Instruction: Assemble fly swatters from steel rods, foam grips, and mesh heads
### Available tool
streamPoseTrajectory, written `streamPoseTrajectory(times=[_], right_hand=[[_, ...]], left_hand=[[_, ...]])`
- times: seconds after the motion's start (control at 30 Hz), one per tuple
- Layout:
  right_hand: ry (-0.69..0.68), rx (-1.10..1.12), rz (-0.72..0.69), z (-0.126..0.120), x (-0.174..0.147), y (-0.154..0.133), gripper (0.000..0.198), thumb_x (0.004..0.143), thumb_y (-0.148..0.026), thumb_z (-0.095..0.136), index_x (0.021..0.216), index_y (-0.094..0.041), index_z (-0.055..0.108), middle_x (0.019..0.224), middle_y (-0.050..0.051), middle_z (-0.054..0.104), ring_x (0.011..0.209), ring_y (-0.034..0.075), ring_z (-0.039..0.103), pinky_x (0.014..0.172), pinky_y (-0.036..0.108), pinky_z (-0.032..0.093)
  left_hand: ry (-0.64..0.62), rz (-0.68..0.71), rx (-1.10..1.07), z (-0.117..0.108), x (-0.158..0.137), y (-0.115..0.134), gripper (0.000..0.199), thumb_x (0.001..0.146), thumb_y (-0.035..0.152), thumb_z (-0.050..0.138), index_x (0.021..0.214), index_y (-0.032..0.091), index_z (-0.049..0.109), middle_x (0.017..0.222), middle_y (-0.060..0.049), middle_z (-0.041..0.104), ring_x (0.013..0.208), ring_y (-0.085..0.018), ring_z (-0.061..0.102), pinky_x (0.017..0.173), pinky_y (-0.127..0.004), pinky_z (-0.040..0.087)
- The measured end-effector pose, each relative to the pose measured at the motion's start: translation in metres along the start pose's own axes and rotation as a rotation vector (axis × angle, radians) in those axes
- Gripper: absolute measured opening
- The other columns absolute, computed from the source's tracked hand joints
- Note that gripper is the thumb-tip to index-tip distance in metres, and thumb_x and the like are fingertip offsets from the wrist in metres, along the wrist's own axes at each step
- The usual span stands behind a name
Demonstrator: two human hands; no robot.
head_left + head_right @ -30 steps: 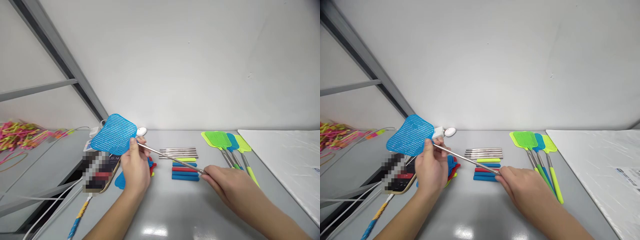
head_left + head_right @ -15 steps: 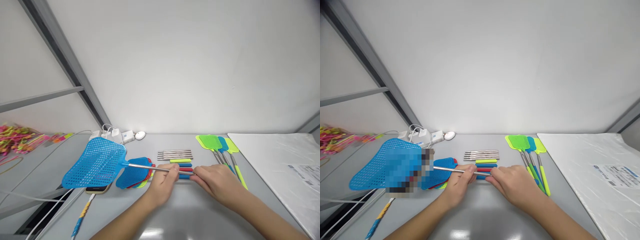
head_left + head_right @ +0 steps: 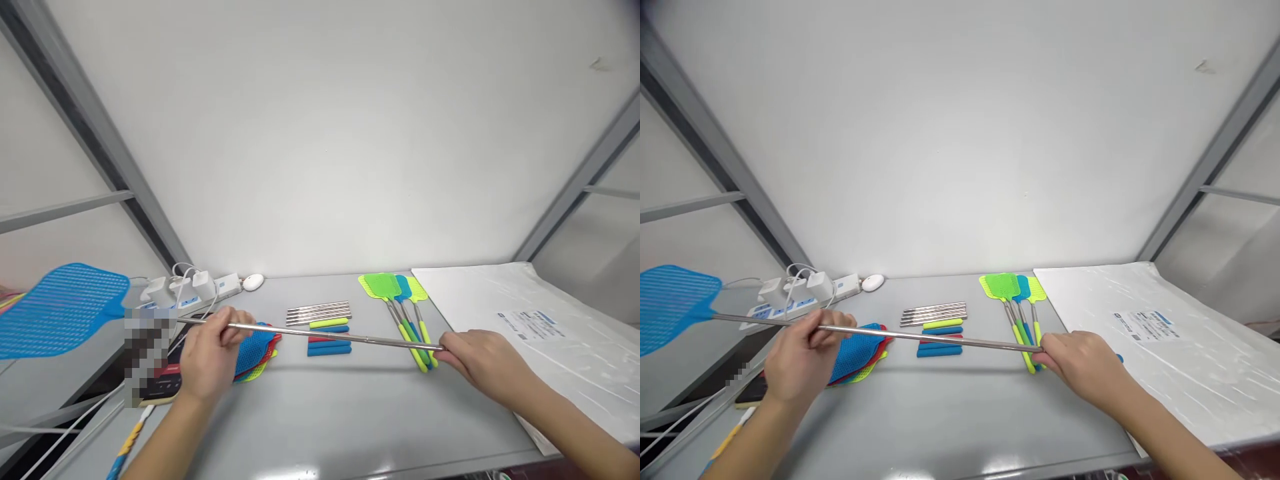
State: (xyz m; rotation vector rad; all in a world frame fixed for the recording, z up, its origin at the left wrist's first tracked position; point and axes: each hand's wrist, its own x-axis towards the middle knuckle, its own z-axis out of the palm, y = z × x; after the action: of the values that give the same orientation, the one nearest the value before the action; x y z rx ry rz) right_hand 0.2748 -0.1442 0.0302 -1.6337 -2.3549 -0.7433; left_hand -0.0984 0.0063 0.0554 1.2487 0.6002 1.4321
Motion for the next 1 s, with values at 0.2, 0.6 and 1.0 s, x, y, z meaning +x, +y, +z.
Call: streamPoseTrajectory(times=[0.2,0.6,1.0], right_hand=[[0.023,-0.018,0.052,0.001,-0.008,0.007,0.034,0.1,-0.036,0.042,0.072,-0.02,0.052,0.057,-0.003,0.056,0.049,0.014,0.052,0.052,0.028,0.027],[0.162,0.111,0.065,0.003,0.044,-0.002,0.034,0.101,-0.037,0.038,0.075,-0.02,0.054,0.061,-0.002,0.057,0.051,0.013,0.051,0.053,0.029,0.025],[0.098,0.099,0.076,0.044,0.018,0.069,0.034,0.1,-0.041,0.042,0.072,-0.021,0.047,0.058,-0.004,0.05,0.048,0.013,0.043,0.053,0.027,0.025]], left_hand=[[0.168,0.088,-0.101,0.027,0.012,-0.001,0.044,0.089,0.028,0.049,0.05,0.019,0.029,0.047,0.005,0.024,0.046,-0.01,0.024,0.052,-0.026,0.031],[-0.213,-0.265,0.108,0.104,-0.012,-0.053,0.053,0.093,0.055,0.043,0.054,0.021,0.033,0.051,0.005,0.029,0.05,-0.011,0.027,0.049,-0.025,0.026],[-0.046,-0.215,0.126,0.08,0.041,-0.063,0.049,0.094,0.045,0.047,0.053,0.022,0.033,0.051,0.003,0.027,0.054,-0.015,0.029,0.055,-0.029,0.03]])
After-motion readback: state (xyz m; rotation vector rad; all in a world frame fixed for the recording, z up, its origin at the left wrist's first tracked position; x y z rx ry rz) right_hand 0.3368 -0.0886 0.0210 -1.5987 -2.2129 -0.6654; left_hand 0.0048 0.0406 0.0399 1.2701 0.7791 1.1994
